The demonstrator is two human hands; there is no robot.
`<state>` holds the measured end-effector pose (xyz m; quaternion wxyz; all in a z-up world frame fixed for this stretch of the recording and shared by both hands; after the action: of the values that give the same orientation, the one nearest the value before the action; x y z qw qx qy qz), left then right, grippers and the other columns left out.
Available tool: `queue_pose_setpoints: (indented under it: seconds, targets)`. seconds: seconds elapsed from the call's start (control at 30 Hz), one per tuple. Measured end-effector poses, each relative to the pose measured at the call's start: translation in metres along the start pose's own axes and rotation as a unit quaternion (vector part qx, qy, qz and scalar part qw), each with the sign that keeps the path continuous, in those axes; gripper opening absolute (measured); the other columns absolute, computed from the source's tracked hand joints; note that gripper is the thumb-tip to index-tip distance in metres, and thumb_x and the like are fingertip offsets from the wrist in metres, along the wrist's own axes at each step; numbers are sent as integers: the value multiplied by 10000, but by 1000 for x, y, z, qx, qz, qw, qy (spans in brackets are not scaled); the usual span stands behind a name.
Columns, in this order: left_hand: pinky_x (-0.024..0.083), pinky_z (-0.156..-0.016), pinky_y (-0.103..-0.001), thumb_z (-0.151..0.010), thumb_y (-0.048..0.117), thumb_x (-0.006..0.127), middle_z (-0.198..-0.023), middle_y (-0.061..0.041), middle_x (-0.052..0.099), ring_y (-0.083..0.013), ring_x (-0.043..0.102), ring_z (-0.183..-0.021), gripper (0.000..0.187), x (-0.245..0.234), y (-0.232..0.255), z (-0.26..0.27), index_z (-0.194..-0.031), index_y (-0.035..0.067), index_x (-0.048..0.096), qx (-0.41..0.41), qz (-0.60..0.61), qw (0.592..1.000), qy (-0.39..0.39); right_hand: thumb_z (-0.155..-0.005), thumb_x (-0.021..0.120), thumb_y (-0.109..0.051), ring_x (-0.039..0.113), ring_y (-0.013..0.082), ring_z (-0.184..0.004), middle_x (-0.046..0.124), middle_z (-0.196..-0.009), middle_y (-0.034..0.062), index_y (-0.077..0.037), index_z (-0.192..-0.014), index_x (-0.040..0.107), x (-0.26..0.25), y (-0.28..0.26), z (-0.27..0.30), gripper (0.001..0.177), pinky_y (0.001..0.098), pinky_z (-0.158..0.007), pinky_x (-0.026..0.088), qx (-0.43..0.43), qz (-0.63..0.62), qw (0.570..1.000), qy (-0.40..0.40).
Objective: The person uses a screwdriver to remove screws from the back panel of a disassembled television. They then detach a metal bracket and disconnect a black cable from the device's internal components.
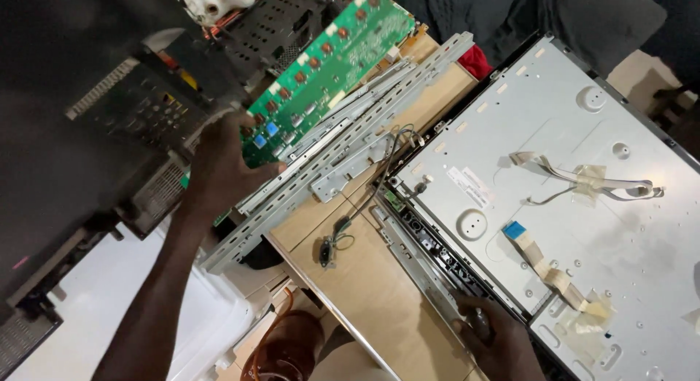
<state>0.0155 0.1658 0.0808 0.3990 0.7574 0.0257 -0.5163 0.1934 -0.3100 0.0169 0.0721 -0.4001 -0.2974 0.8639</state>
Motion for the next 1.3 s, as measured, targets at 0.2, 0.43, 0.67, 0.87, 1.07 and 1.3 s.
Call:
queue_pose_setpoints:
  seconds: [0.2, 0.43, 0.67, 0.87, 1.07, 1.3]
  targets:
    - [441, -894, -584, -705, 344, 934, -1363, -183, 587, -441, 504, -1239, 745, 36, -24, -8, -1269, 102, 511, -53, -24, 998, -14, -732, 870, -354, 756, 48, -817, 853, -898, -60, -256, -1095, 807, 6, 22, -28, 381, 237, -798, 568, 27, 69, 997, 21]
    - [456, -855, -554, -737, 309, 914, -1248, -189, 584, -429, 551, -1126, 698, 51, -34, -12, -1221, 79, 467, -14, -20, 1000, -5, -808, 825, -319, 596, 132, -606, 751, -725, 14, -314, -1120, 800, -3, -39, -44, 312, 253, -648, 533, 107, 87, 990, -17]
    - [420, -900, -593, -747, 346, 871, -1295, -170, 562, -427, 501, -1166, 674, 61, -38, -18, -1230, 102, 469, -44, -25, 999, -13, -830, 812, -345, 577, 125, -721, 748, -806, -20, -222, -1010, 790, -5, -83, -59, 219, 261, -727, 500, 54, 68, 996, -14]
    - [414, -929, -606, -708, 299, 928, -1306, -167, 519, -441, 463, -1221, 728, 68, -44, -24, -1244, 110, 472, -62, -29, 997, -19, -822, 800, -311, 686, 164, -787, 809, -881, 6, -234, -1062, 778, 2, -89, -76, 252, 300, -772, 532, 87, 91, 992, 12]
    - [402, -935, -600, -670, 325, 947, -1326, -163, 563, -441, 475, -1219, 768, 73, -46, -28, -1263, 136, 497, -63, -45, 997, -13, -815, 797, -317, 629, 174, -693, 762, -773, 15, -275, -1033, 750, 4, -88, -86, 228, 291, -728, 512, 83, 129, 988, 29]
    - [384, -956, -646, -646, 332, 965, -1301, -204, 556, -462, 479, -1235, 822, 82, -49, -28, -1278, 107, 488, -58, -107, 993, 1, -794, 814, -357, 668, 174, -694, 793, -836, 28, -247, -1046, 762, 3, -80, -90, 280, 306, -707, 531, 74, 128, 987, 66]
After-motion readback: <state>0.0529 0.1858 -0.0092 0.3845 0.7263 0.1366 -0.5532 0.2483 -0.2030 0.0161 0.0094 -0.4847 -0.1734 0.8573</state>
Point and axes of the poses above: each hand's wrist, its own z-axis away from the middle knuckle, its own x-axis out of the palm, y = z × x, the point moved 2 cm from there along -z, towards the middle knuckle
